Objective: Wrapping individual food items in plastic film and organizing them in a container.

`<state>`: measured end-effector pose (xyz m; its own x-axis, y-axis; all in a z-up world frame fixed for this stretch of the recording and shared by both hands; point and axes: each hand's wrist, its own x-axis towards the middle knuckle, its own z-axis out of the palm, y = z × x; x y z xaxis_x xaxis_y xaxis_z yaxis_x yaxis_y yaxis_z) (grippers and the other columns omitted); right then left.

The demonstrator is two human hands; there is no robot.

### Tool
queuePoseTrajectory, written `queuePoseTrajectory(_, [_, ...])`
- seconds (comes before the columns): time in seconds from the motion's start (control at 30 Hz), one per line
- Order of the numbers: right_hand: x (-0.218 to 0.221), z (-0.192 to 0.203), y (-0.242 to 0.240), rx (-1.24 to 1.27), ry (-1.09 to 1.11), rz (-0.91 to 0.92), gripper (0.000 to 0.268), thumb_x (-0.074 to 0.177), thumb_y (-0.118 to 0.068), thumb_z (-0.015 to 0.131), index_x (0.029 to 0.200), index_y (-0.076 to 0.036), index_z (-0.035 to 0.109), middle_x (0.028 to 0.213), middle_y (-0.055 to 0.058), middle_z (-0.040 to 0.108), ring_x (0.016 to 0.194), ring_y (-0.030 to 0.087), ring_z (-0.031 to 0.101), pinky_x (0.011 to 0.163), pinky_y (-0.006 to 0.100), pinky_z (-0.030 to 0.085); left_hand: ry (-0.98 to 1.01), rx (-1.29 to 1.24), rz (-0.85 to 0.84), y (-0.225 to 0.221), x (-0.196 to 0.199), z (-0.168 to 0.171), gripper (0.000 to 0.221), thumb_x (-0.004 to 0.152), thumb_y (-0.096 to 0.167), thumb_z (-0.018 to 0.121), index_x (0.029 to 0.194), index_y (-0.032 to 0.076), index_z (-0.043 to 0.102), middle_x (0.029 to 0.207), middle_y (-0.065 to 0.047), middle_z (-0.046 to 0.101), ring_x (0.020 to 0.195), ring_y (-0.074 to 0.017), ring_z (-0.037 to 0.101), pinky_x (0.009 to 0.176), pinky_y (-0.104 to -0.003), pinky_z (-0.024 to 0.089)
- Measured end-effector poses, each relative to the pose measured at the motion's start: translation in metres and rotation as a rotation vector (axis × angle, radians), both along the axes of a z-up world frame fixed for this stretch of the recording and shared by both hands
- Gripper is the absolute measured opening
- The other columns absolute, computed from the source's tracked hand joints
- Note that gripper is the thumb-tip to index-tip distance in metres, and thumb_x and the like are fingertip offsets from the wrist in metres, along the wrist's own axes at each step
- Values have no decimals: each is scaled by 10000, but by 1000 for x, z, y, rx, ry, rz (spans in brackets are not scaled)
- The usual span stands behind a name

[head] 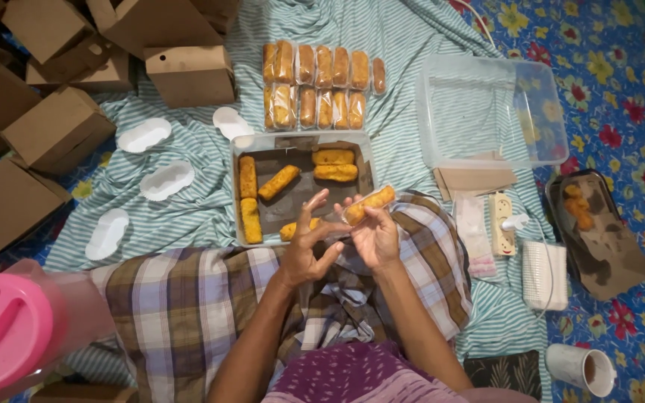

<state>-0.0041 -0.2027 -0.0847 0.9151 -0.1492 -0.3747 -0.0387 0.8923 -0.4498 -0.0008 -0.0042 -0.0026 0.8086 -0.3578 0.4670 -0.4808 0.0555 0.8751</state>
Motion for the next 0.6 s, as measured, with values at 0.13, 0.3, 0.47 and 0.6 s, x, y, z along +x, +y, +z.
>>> queuePoseTrajectory(0.13, [0, 0, 4, 12, -19, -31, 308, 898, 0, 547, 1103, -180, 689, 1100, 122, 754, 1111, 333, 702, 1034, 641, 517, -3, 1, -5, 1, 0, 0, 289, 927, 275, 667, 1201, 219, 738, 1602, -200, 328, 1443, -412, 399, 1194, -520, 285])
queuePoseTrajectory(0.3, [-4, 14, 6, 30, -10, 18, 262, 916, -58, 557, 1126, -142, 690, 1125, 106, 748, 1113, 342, 702, 912, 660, 571, -3, -3, -23, 0, 0, -5, 310, 933, 316, 661, 1223, 229, 732, 1603, -192, 324, 1440, -400, 404, 1197, -515, 285])
queuePoseTrajectory(0.47, [1, 10, 0, 25, 12, 4, 251, 913, -56, 557, 1126, -102, 682, 1120, 123, 749, 1107, 375, 700, 919, 613, 579, -14, 5, 46, 4, 2, 0, 296, 926, 330, 654, 1178, 201, 739, 1576, -196, 364, 1421, -406, 435, 1184, -522, 303])
queuePoseTrajectory(0.6, [-4, 20, 4, 6, 49, 31, 265, 915, -87, 576, 1162, -79, 673, 1128, 142, 741, 1112, 396, 698, 890, 564, 602, -82, 71, 72, 3, 2, -4, 334, 906, 324, 679, 1216, 214, 730, 1581, -212, 364, 1438, -438, 411, 1190, -532, 283])
